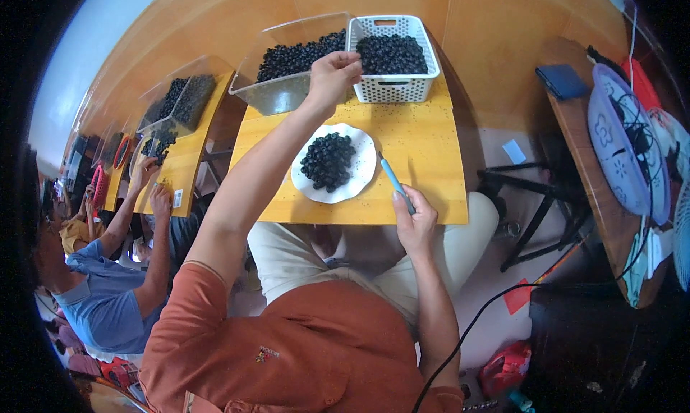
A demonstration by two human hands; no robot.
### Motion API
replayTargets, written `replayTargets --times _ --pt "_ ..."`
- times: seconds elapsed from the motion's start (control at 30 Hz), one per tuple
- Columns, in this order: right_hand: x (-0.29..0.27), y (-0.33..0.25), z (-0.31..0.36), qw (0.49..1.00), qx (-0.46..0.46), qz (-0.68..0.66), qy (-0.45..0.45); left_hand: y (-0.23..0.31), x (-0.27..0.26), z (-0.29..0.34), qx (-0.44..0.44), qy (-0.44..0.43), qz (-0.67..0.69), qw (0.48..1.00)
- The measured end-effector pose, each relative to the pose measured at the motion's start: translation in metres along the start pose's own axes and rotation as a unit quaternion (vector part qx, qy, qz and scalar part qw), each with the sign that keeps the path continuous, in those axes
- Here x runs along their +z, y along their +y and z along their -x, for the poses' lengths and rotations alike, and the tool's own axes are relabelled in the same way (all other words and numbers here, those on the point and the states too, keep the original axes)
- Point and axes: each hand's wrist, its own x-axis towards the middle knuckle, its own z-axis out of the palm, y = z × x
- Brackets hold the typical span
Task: Sorting and inspecting blueberries from a bin onto a plate while another person does the same at an adjacent table.
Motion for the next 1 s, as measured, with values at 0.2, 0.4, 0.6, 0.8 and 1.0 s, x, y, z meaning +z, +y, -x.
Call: replayTargets --times 0.2,0.4,0.6,0.8,1.0 --pt "-0.005 0.001 -0.002 0.999 0.033 0.01 -0.016 -0.044 -0.047 0.05 0.049 -0.047 -0.078 0.995" --pt "-0.006 0.003 -0.004 1.0 0.007 0.002 -0.016 -0.041 -0.107 0.1 0.018 -0.074 -0.168 0.983" --pt "-0.004 0.007 -0.001 1.0 0.017 0.001 -0.024 -0.036 -0.116 0.14 -0.007 -0.07 -0.275 0.959" --pt "-0.003 0.006 -0.001 0.999 0.032 -0.001 -0.031 -0.04 -0.124 0.17 0.097 -0.132 -0.355 0.921" --pt "-0.004 0.01 -0.001 0.998 0.055 0.014 -0.039 -0.038 -0.117 0.185 0.193 -0.151 -0.435 0.866"
